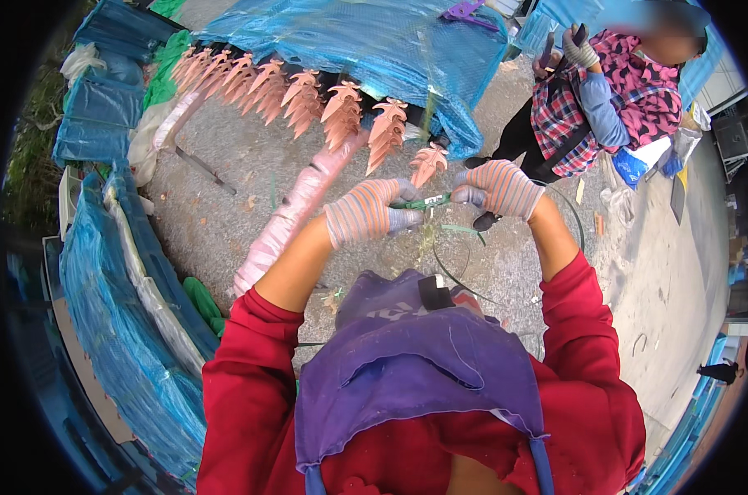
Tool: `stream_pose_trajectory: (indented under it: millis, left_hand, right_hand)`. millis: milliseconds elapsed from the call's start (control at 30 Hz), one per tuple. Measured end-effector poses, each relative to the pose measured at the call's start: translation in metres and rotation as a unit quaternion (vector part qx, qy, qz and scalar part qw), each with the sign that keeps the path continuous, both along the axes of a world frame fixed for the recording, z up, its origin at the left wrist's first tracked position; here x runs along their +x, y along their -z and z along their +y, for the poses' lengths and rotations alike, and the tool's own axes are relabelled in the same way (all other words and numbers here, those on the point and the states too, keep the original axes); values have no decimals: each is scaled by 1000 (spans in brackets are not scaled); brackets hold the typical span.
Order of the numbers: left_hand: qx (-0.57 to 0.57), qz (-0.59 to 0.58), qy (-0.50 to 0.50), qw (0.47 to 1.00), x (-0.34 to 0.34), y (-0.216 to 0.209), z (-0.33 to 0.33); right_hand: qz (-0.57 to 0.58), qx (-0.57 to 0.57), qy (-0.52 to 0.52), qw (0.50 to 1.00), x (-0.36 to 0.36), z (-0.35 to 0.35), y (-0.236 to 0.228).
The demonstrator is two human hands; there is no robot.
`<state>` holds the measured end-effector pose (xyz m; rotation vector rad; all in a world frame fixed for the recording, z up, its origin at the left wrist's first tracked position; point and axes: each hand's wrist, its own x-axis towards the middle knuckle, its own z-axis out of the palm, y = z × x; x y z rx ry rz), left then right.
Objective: The person measures and cuts green straps, then uses a purple manual strapping tool to tighten and seal the straps around a large blue bundle. Another person assists by holding the bundle and handing over tools.
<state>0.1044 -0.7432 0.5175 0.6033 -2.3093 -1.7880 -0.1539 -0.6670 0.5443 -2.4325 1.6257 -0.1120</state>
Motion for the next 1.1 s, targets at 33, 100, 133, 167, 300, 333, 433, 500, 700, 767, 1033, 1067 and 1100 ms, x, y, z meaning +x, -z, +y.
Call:
stream_pose_trajectory:
  millis: [33,100,133,167,300,333,433,500,700,767,1033,1067,1100]
  left_hand:
    - [-49,-2,-4,999,1,-3,1]
    - [-118,-1,-11,993,2,-3,4]
    - [-139,1,-14,990,1,0,5]
    - [-160,2,-16,987,0,2,6]
    - [-130,-9,-31,991,-13,8,8]
    - [-125,-8,-33,992,-17,11,8]
    - [-75,-4,-25,997,-32,11,7]
    - [-6,-5,-22,1000,-45,8,7]
    - [81,0,-67,994,-102,12,-1]
    - [101,-18,-79,992,-128,9,-3]
    - [-81,-97,-91,988,-248,45,-27]
    - [-86,-98,-93,987,-260,55,-28]
    - [-91,-99,-95,986,-270,64,-30]
  right_hand:
    - [-2,-5,-7,1000,2,-1,0]
    - [6,-4,-10,1000,3,-1,0]
    - [13,2,-5,1000,5,-1,-1]
    - [21,9,0,1000,5,0,-2]
    - [19,18,4,1000,0,4,-4]
    - [1,21,-1,1000,-2,5,-6]
    - [-50,16,-20,998,-19,4,-4]
    - [-73,-17,-36,997,-36,0,4]
    - [-205,-18,13,979,-93,-16,25]
    - [-239,-19,43,970,-115,-19,35]
    - [-212,-257,102,937,-218,-38,66]
    - [-212,-210,142,944,-232,-39,76]
    - [-210,-205,164,942,-243,-40,86]
